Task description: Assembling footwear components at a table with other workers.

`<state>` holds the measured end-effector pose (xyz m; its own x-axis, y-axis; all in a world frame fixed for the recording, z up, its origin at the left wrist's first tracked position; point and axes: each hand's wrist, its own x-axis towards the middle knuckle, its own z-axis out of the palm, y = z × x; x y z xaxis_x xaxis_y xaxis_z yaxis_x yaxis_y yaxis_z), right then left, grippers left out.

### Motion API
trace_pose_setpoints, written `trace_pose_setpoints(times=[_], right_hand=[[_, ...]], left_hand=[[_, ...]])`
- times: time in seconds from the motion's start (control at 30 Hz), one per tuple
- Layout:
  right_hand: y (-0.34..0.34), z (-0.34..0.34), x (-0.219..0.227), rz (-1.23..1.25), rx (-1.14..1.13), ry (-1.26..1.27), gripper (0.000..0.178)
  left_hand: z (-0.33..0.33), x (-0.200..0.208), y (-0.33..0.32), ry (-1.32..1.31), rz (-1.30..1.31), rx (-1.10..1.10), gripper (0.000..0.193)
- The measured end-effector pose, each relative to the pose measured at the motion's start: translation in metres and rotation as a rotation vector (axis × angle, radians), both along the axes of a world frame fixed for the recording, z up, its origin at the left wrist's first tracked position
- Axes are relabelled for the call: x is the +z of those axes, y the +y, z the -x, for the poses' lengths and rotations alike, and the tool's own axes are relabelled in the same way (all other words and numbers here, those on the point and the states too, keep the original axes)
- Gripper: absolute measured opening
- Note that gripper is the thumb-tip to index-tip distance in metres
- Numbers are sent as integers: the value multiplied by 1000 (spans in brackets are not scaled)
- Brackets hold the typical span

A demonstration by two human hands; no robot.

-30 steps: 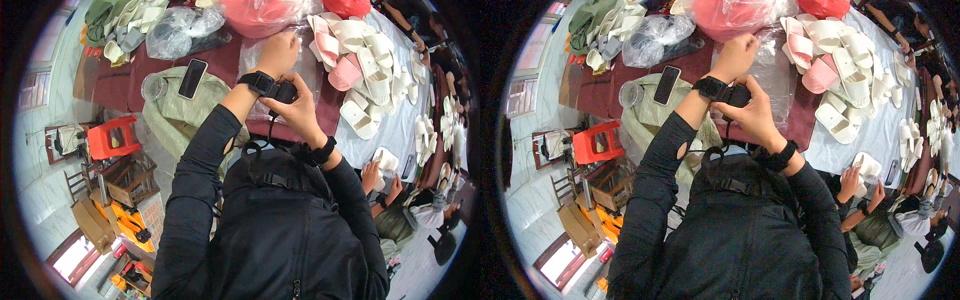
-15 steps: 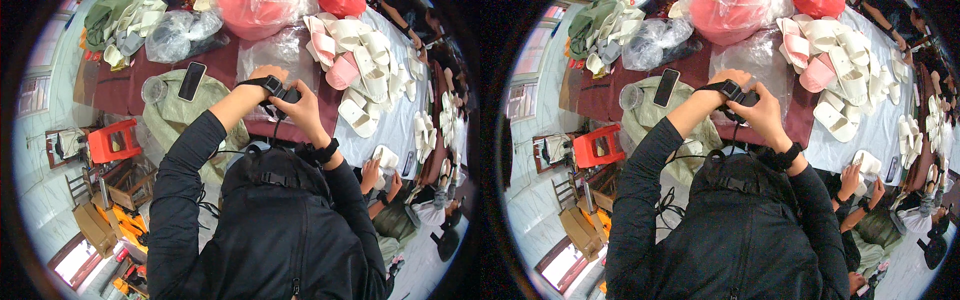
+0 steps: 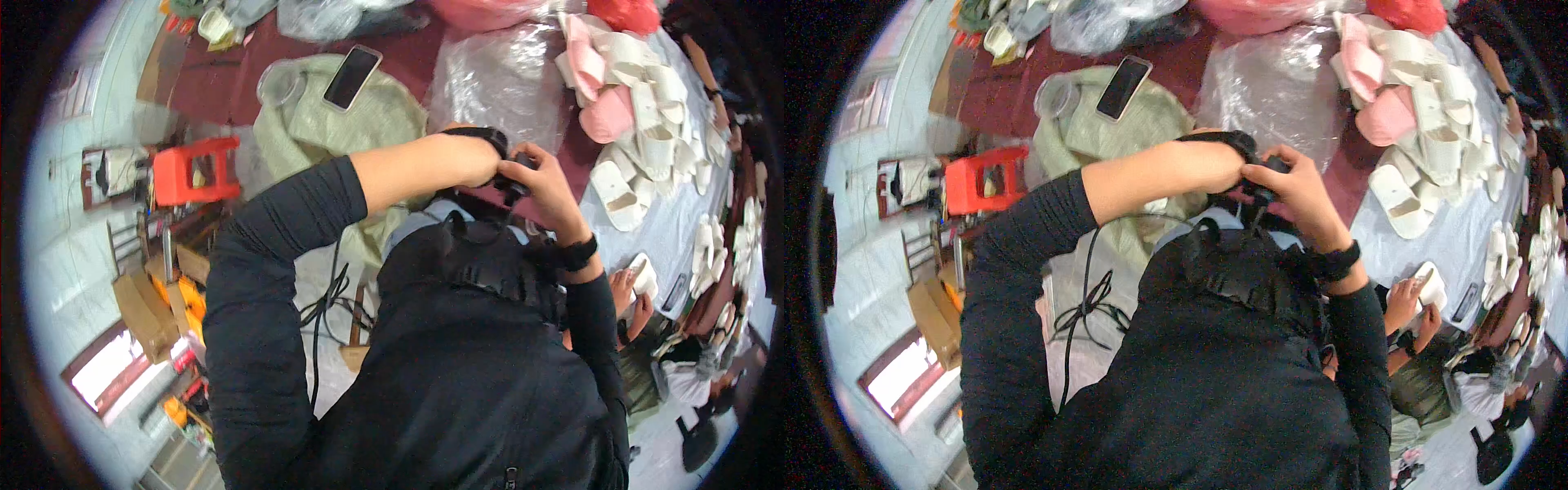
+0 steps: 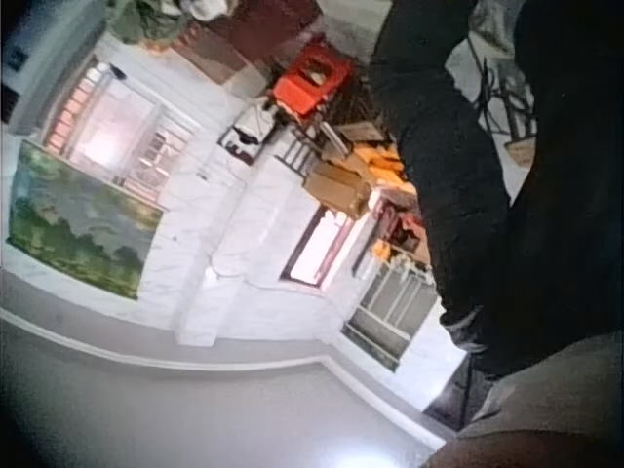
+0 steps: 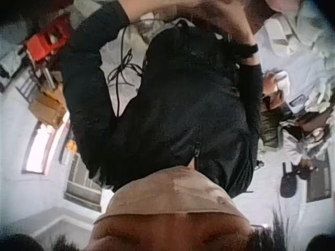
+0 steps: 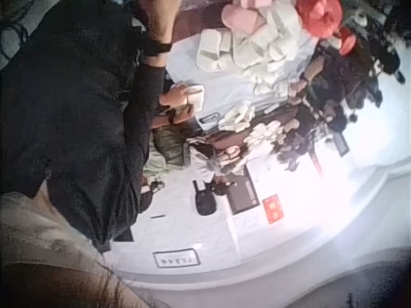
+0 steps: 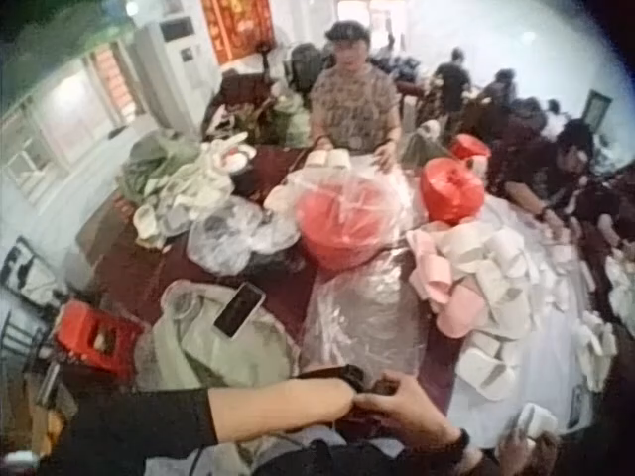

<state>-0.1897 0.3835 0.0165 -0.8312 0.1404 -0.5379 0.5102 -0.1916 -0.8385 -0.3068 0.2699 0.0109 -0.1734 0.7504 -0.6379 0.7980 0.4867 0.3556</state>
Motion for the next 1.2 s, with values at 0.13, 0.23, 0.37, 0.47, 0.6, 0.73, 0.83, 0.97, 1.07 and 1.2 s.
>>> trace_pose_setpoints(times=[0.13,0.23,0.37,0.47,0.6,0.73,0.83,0.97,1.07,1.2], right_hand=[[-2,-10,-3,135,57,55,24],[-2,-11,-1,100,114,56,30],[-20,-10,23,54,213,136,32],[-32,-2,36,58,217,214,33],[-18,11,36,-56,114,181,27],[6,0,45,141,-25,312,55],[26,-8,52,261,57,299,53],[-7,-18,38,491,-148,280,35],[-33,-15,33,483,-255,213,30],[-65,-16,27,429,-271,268,26]], left_hand=[[0,33,-16,-320,22,-106,26],[-17,69,-42,-206,-171,-70,24],[-25,94,-69,-248,-181,-5,22],[-22,101,-106,-225,-569,-96,20],[-39,116,-102,361,-596,-139,21],[-33,119,-125,392,-813,36,22],[-26,91,-123,-187,-37,372,43],[-64,27,-132,-245,-163,439,50],[-59,16,-135,-361,-269,549,41],[-48,34,-132,-1071,-243,1271,28]])
